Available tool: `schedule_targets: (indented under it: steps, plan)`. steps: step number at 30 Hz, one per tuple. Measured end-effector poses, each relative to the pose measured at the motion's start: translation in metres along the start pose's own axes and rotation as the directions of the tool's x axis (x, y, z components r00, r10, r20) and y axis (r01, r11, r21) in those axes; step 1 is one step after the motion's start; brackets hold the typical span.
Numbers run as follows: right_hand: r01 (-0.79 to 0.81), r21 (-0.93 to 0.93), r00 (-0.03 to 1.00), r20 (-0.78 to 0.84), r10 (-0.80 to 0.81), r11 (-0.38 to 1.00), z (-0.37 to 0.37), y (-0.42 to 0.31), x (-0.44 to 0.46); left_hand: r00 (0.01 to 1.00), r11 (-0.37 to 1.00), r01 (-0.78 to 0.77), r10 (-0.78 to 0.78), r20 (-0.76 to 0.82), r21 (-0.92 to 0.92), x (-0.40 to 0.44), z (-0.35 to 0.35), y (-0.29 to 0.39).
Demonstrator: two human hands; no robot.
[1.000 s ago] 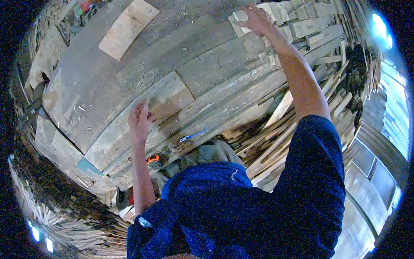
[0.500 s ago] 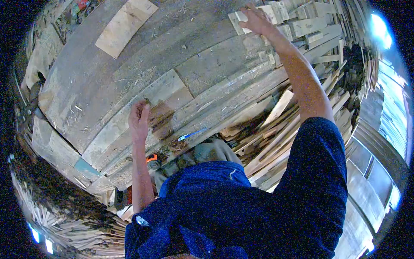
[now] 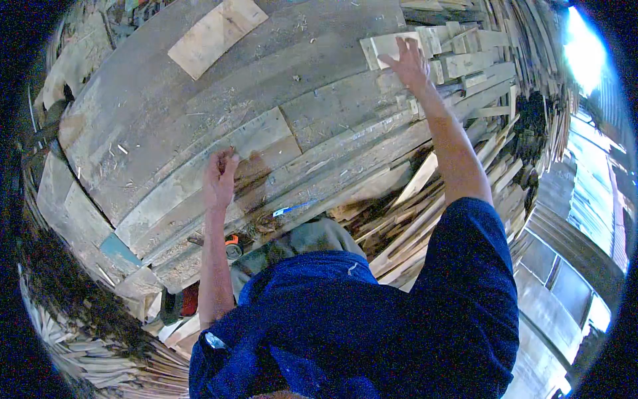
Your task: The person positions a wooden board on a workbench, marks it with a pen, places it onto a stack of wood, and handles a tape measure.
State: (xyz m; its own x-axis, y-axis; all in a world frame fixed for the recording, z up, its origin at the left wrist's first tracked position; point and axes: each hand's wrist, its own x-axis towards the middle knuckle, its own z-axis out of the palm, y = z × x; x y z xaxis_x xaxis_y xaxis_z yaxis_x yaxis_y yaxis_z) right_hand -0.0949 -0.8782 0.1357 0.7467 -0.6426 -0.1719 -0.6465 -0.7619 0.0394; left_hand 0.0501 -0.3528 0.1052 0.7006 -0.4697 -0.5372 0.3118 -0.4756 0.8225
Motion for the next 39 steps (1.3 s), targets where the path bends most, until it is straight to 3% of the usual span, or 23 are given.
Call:
schedule_targets:
  steps: [2,7,10,12,17,20,23,28,30,37,39]
  plan:
    - [0.036,-0.160,0.999,-0.015,-0.039,0.986,0.011,0.007,-0.013,1.000,1.000,-0.001,0.001,-0.003,0.029,0.001,0.001,0.000]
    - [-0.014,-0.126,0.999,-0.040,0.009,0.992,0.030,0.011,-0.021,1.000,0.997,0.000,0.001,-0.014,0.075,0.004,0.002,-0.009]
    - [-0.048,-0.011,0.998,-0.040,0.047,0.999,0.036,0.005,-0.021,0.999,0.992,-0.028,0.032,-0.032,0.122,0.004,0.003,-0.002]
    - [-0.104,-0.132,0.993,-0.074,0.095,0.986,0.043,-0.001,-0.019,0.999,0.991,-0.040,0.041,-0.004,0.131,0.006,0.002,-0.008]
    - [-0.226,0.036,0.971,-0.068,0.228,0.973,0.043,-0.006,-0.014,0.999,0.990,-0.055,0.054,0.009,0.133,0.016,0.001,-0.024]
    - [-0.137,0.052,0.980,-0.140,0.143,0.989,0.039,-0.008,-0.018,0.998,0.993,-0.053,0.050,0.027,0.106,0.016,0.002,-0.016]
    - [-0.180,0.002,0.982,-0.048,0.180,0.984,0.040,-0.009,-0.017,0.999,0.997,-0.029,0.026,0.039,0.071,0.015,0.003,-0.019]
    - [-0.174,0.010,0.983,-0.062,0.174,0.985,0.039,-0.010,-0.015,0.999,0.996,-0.021,0.018,0.032,0.091,0.016,0.005,-0.016]
    - [-0.113,-0.010,0.982,-0.152,0.110,0.994,0.046,-0.009,-0.018,0.998,0.997,-0.067,0.067,0.020,0.024,0.016,0.005,-0.023]
    - [-0.133,-0.018,0.989,-0.068,0.131,0.991,0.035,-0.010,-0.015,1.000,1.000,-0.014,0.014,0.006,-0.005,0.015,0.005,-0.020]
    - [-0.151,0.006,0.988,-0.037,0.151,0.989,0.035,-0.010,-0.012,0.996,0.986,-0.084,0.086,-0.009,0.146,0.010,0.003,-0.013]
